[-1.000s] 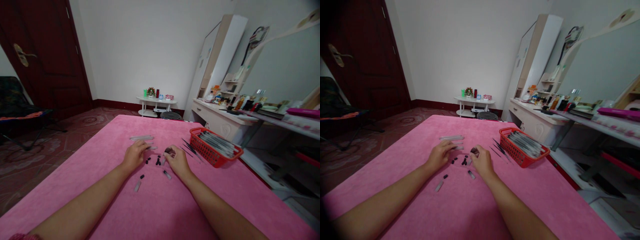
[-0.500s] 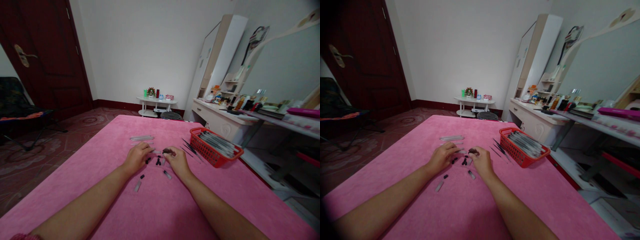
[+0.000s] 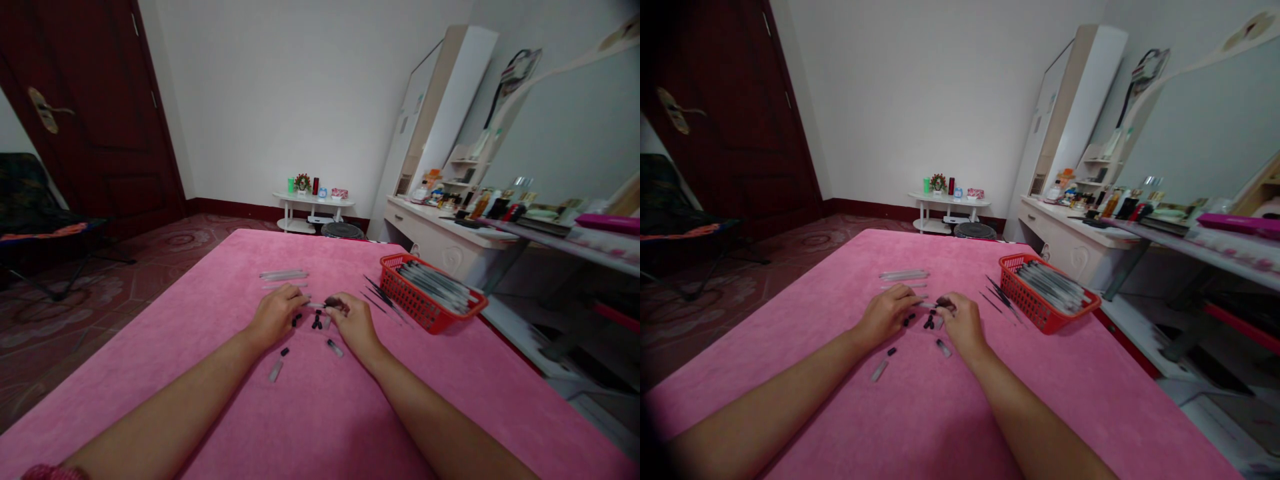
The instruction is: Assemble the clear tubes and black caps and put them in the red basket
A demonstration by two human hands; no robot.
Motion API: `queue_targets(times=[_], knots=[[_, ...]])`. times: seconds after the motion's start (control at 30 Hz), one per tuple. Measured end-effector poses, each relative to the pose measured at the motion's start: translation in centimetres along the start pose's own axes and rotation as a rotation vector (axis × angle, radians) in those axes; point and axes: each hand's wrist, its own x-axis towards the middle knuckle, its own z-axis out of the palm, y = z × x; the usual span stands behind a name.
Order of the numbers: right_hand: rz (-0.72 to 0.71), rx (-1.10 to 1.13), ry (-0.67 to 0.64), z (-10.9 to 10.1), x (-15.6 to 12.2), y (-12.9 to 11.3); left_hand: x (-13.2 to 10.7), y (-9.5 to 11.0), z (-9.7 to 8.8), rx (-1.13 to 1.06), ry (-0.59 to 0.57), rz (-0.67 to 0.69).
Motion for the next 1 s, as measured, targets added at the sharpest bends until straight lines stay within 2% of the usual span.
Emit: queue_targets(times=[0.23, 0.43, 0.63, 0.77, 1.0], knots=[[-0.035, -0.031, 0.013, -0.09, -0.12, -0.41, 0.03, -0.06, 0.14, 0.011, -0.013, 0.008], [0.017, -0.048, 0.007, 0.02, -0.17, -0.3, 0.08, 0.26, 0.24, -0.016, 0.011, 0.02], [0.052, -0.28, -0.04, -0.29, -0.43, -0.43, 0.26, 0.62, -0.03, -0.049, 0.031, 0.011], [-0.005, -0.332, -0.015, -0.58, -0.46, -0.71, 0.25, 0.51, -0.16, -0.064, 0.023, -0.018], [-0.022, -0.445, -0.063, -0.82, -0.54, -0.91, 0.24, 0.47, -0.05, -0.056, 0.028, 0.003]])
